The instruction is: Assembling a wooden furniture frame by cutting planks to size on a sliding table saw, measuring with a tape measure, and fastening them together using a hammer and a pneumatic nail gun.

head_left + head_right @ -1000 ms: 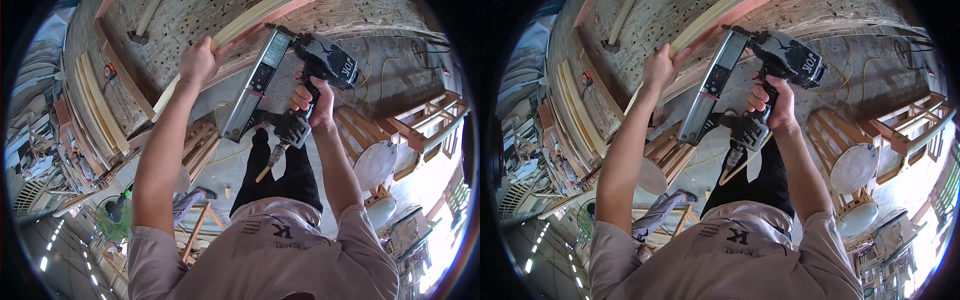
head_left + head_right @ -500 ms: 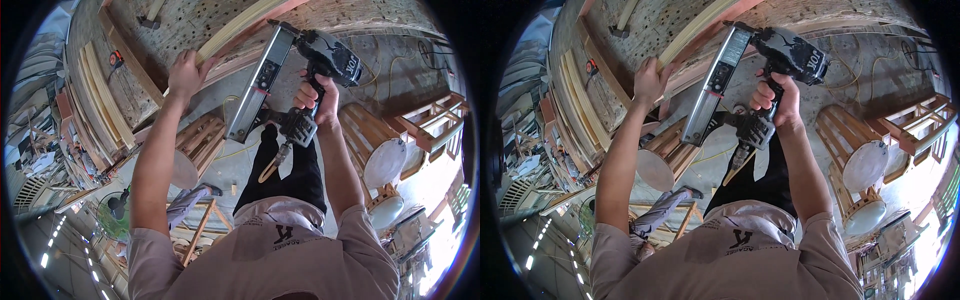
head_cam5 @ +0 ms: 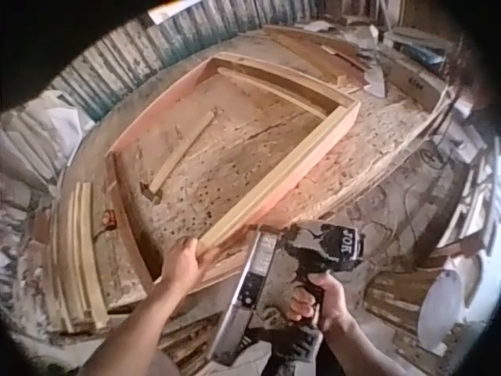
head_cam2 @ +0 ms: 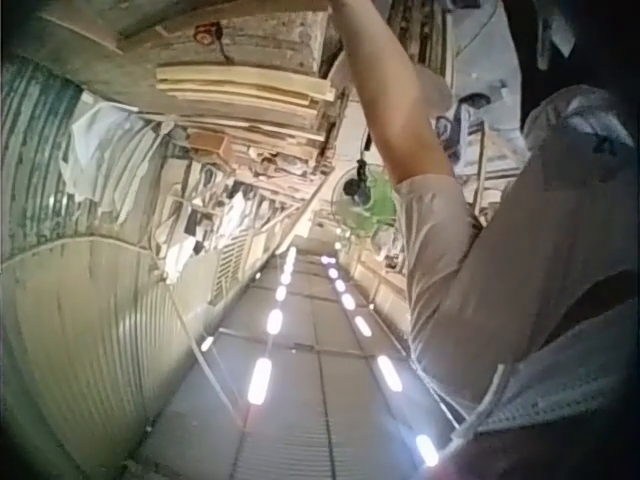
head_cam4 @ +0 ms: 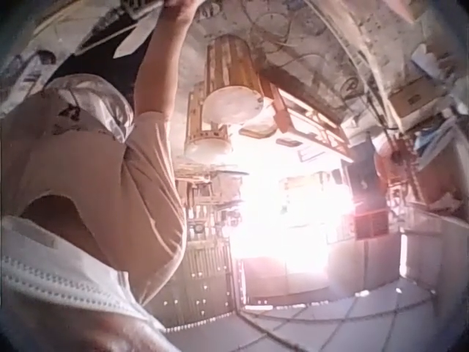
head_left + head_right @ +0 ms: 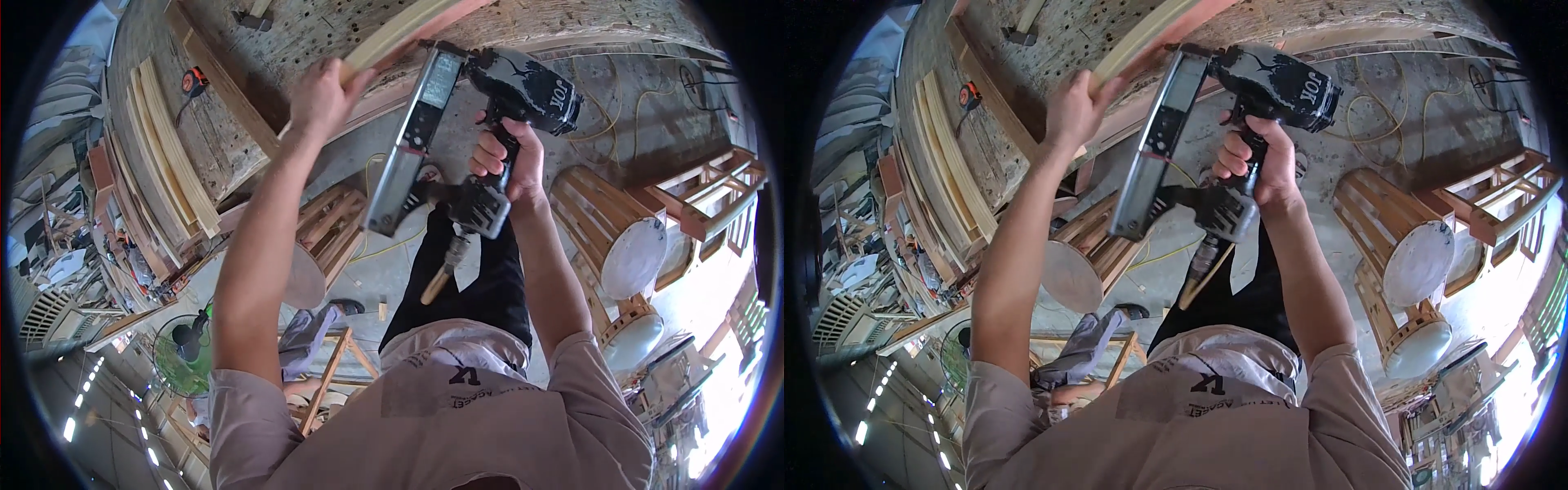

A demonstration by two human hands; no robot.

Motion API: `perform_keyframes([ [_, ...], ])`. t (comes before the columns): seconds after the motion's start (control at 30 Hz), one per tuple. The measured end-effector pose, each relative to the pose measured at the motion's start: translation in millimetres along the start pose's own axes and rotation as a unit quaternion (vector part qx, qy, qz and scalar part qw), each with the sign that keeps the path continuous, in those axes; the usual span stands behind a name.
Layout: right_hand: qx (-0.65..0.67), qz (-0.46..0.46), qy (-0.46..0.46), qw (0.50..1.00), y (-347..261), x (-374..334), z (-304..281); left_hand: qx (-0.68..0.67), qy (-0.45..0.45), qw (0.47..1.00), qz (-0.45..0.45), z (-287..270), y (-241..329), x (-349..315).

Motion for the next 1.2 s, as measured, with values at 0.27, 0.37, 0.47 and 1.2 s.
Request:
perform_keyframes([
  [0.27,-0.028,-0.012,0.001,1.0,4,-30,-14,-0.007,0.046,0.996,0.076,-15,-3,-46],
  [0.37,-0.02,0.004,-0.008,1.0,17,-19,-5,-0.044,0.059,0.995,0.065,-12,-15,-60],
  [0.47,-0.006,0.02,-0.021,1.0,34,-9,-9,-0.032,0.081,0.994,0.067,-13,-21,-59],
  [1.2,-0.018,0.028,-0.007,0.999,128,-20,-8,-0.197,0.425,0.879,-0.089,-56,-149,-81],
])
Point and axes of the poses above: each hand's wrist, its own x-axis towards the middle knuckle, its own z-axis out of the palm, y = z × x, the point moved 10 cm from there along x, towards the middle knuckle, and after that the axes turned 1 degree about -z, right-handed, at the moved point
